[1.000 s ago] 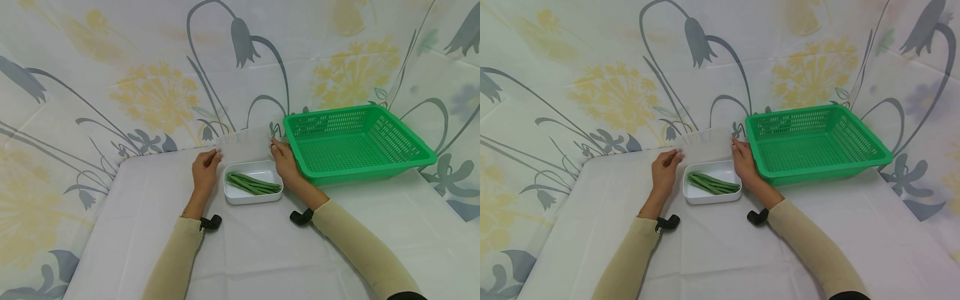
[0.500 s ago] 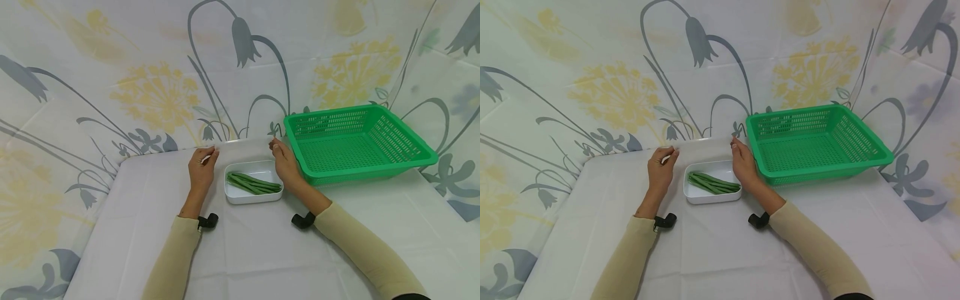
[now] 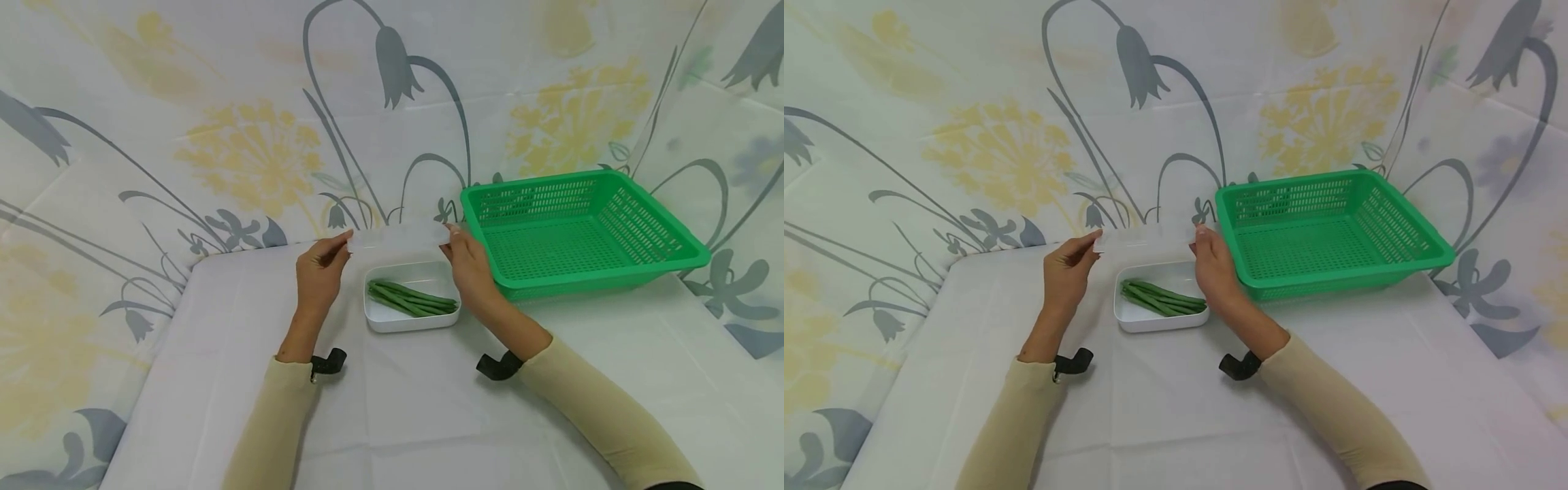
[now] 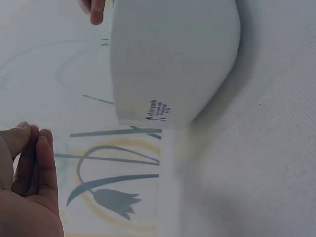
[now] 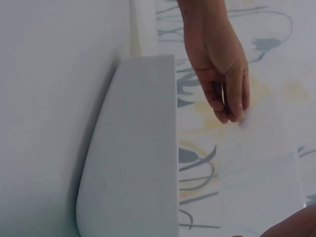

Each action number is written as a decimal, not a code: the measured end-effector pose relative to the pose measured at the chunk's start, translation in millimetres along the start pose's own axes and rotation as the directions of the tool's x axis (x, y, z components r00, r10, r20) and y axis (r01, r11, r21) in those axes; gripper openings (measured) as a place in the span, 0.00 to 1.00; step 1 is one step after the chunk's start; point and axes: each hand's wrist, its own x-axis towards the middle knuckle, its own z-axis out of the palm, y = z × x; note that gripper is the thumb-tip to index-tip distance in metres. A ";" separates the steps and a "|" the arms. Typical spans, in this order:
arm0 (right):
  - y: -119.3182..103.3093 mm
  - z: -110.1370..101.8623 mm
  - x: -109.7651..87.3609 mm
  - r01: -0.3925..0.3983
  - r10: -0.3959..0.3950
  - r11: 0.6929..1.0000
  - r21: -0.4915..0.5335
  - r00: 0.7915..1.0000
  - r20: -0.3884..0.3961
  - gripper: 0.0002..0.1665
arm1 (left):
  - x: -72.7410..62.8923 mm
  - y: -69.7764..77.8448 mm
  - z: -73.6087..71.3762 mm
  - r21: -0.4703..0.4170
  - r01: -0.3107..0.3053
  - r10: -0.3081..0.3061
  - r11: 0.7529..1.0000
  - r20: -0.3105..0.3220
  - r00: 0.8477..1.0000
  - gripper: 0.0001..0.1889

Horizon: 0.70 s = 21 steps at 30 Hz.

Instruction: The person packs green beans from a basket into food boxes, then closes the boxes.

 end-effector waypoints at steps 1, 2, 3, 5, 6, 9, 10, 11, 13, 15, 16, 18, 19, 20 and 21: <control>-1.7 0.0 -1.4 0.001 -0.001 1.000 0.000 1.000 -0.003 0.33 | -0.5 2.6 -1.2 -0.011 0.012 -0.012 1.000 0.010 1.000 0.14; -3.2 -0.2 -2.7 0.003 -0.003 1.000 -0.001 1.000 -0.006 0.33 | -1.1 4.4 -2.3 -0.024 0.026 -0.026 0.999 0.019 0.999 0.14; -4.7 -0.3 -3.9 0.003 -0.003 1.000 -0.001 1.000 -0.010 0.33 | -1.9 7.1 -3.2 -0.039 0.042 -0.041 0.998 0.028 0.999 0.14; -7.0 -0.3 -6.0 0.012 -0.012 1.000 -0.014 1.000 -0.025 0.30 | -3.2 12.6 -3.8 -0.077 0.067 -0.064 0.995 0.035 0.997 0.14; -8.1 0.0 -7.1 0.016 -0.016 1.000 -0.016 0.999 -0.033 0.28 | -3.6 15.1 -4.0 -0.094 0.079 -0.076 0.992 0.034 0.997 0.13; -10.4 1.1 -10.4 0.029 -0.030 0.999 -0.042 0.999 -0.040 0.26 | -4.7 22.2 -4.5 -0.117 0.119 -0.118 0.986 0.012 0.993 0.12; -11.0 1.3 -11.5 0.031 -0.033 0.998 -0.051 0.999 -0.041 0.25 | -4.8 24.2 -4.5 -0.124 0.138 -0.138 0.983 0.004 0.990 0.12; -11.4 1.0 -12.5 0.034 -0.036 0.998 -0.060 0.999 -0.037 0.26 | -5.0 25.6 -4.6 -0.132 0.162 -0.164 0.978 0.001 0.986 0.12; -13.0 -0.2 -14.7 0.036 -0.040 0.993 -0.109 0.998 -0.042 0.28 | -6.0 28.7 -4.6 -0.136 0.219 -0.221 0.966 0.003 0.975 0.13; -13.6 -1.7 -16.5 0.031 -0.040 0.988 -0.153 0.998 -0.053 0.27 | -7.0 30.8 -4.7 -0.142 0.276 -0.277 0.951 0.011 0.961 0.13; -14.0 -2.6 -17.4 0.031 -0.042 0.983 -0.182 0.998 -0.055 0.27 | -7.5 31.8 -5.1 -0.137 0.298 -0.299 0.945 0.014 0.954 0.13; -14.4 -4.6 -19.3 0.029 -0.046 0.968 -0.251 0.997 -0.062 0.25 | -9.1 33.1 -6.4 -0.129 0.346 -0.347 0.929 0.022 0.938 0.14; -14.7 -5.4 -20.5 0.028 -0.047 0.957 -0.288 0.997 -0.062 0.24 | -10.1 33.8 -7.5 -0.116 0.370 -0.369 0.922 0.027 0.929 0.14; -14.9 -6.3 -21.8 0.032 -0.052 0.947 -0.320 0.997 -0.056 0.23 | -11.2 34.3 -8.8 -0.106 0.395 -0.393 0.913 0.034 0.919 0.14; -15.4 -7.2 -23.1 0.038 -0.060 0.933 -0.358 0.997 -0.051 0.22 | -12.5 35.0 -10.4 -0.093 0.420 -0.418 0.903 0.043 0.907 0.15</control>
